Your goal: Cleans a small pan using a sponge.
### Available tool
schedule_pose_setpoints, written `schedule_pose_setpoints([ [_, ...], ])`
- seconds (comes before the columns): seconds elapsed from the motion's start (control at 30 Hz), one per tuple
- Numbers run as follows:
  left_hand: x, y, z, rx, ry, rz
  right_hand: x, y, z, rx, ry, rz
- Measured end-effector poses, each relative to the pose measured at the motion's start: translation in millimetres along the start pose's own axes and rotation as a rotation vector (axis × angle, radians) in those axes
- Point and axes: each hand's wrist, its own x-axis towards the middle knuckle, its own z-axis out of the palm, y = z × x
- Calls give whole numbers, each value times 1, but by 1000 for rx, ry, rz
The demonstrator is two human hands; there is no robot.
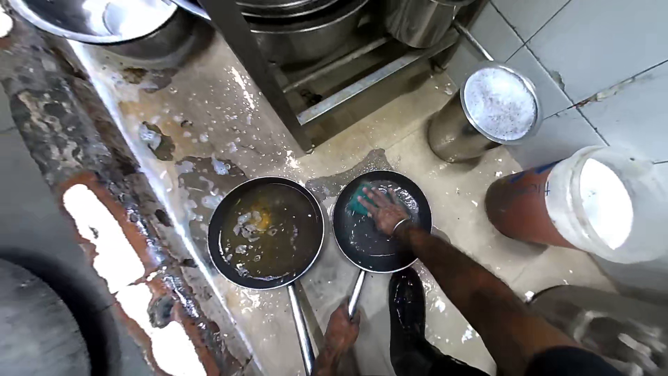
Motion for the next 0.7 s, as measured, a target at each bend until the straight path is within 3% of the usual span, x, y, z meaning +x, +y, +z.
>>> schedule_pose_setpoints([
  [0.17, 0, -5, 6, 30, 21, -15, -68, 33, 12, -30, 72, 249],
  [0.3, 5, 2, 3, 50, -52, -32, -120, -24, 40, 115, -266, 93],
  [0.47, 5, 3, -12, 153, -94, -32, -46, -41, 30, 71, -180, -262],
  [0.57, 6, -2, -30, 227, -98, -23, -3, -11, 6, -102, -145, -448],
  [0.7, 6, -8, -42, 247, -62, -2, 23, 49, -48, -289, -96, -469],
])
